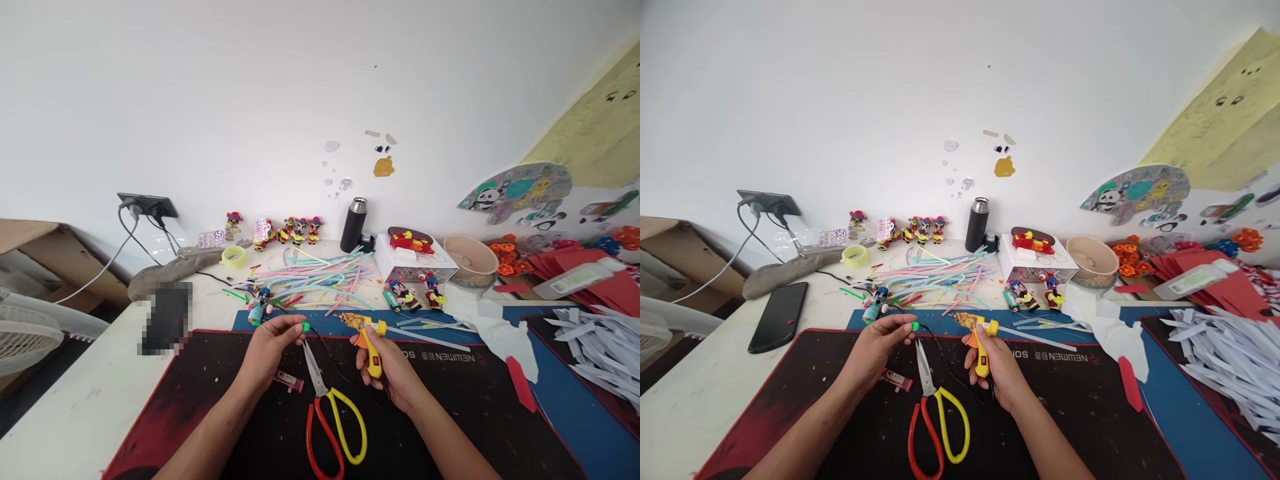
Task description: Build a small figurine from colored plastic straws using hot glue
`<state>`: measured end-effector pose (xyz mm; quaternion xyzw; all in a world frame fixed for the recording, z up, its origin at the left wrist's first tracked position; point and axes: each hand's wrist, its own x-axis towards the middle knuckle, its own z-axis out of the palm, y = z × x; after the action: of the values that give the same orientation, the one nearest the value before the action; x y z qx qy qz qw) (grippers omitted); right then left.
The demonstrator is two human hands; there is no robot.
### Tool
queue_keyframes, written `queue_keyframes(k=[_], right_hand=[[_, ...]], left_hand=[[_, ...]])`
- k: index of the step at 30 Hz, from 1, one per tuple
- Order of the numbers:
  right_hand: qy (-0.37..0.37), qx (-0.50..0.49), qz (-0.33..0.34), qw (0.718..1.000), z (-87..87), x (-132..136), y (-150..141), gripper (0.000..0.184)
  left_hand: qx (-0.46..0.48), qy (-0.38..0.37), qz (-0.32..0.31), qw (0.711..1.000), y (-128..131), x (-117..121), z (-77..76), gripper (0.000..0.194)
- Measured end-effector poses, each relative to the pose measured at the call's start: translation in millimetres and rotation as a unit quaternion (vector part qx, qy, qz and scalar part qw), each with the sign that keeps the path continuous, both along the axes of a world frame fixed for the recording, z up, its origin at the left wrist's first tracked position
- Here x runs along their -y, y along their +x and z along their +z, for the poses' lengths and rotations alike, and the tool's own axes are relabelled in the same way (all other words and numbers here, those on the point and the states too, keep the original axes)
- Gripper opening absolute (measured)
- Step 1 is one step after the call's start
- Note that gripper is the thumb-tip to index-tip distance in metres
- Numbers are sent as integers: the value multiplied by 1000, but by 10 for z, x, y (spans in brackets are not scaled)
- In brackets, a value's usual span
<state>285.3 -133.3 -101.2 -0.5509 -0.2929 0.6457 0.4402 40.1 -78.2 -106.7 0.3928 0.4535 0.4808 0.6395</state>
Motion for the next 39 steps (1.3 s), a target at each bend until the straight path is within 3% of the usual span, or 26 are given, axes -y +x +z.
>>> queue_keyframes(k=[7, 13, 16, 19, 22, 27, 33, 39], right_hand=[[-31, 112, 83, 990, -47, -15, 76, 58], [-24, 317, 165, 934, -79, -36, 255, 59], [18, 405, 155, 901, -11, -11, 353, 56], [90, 482, 90, 867, 69, 44, 396, 54], [127, 450, 17, 884, 105, 110, 315, 54], [161, 288, -13, 944, 62, 137, -108, 52], [227, 210, -13, 951, 40, 24, -587, 37], [259, 195, -7, 946, -4, -23, -728, 23]], left_hand=[[69, -46, 3, 997, 38, 55, 39, 42], [85, -49, 20, 995, -6, 90, 102, 44], [105, -62, 18, 992, -40, 104, 141, 46], [128, -83, 19, 988, -45, 112, 165, 47], [156, -109, 22, 982, -10, 121, 177, 47], [202, -152, 28, 967, 133, 161, 200, 47], [249, -163, 31, 954, 293, 263, 170, 43], [294, -190, 47, 936, 359, 367, 130, 40]])
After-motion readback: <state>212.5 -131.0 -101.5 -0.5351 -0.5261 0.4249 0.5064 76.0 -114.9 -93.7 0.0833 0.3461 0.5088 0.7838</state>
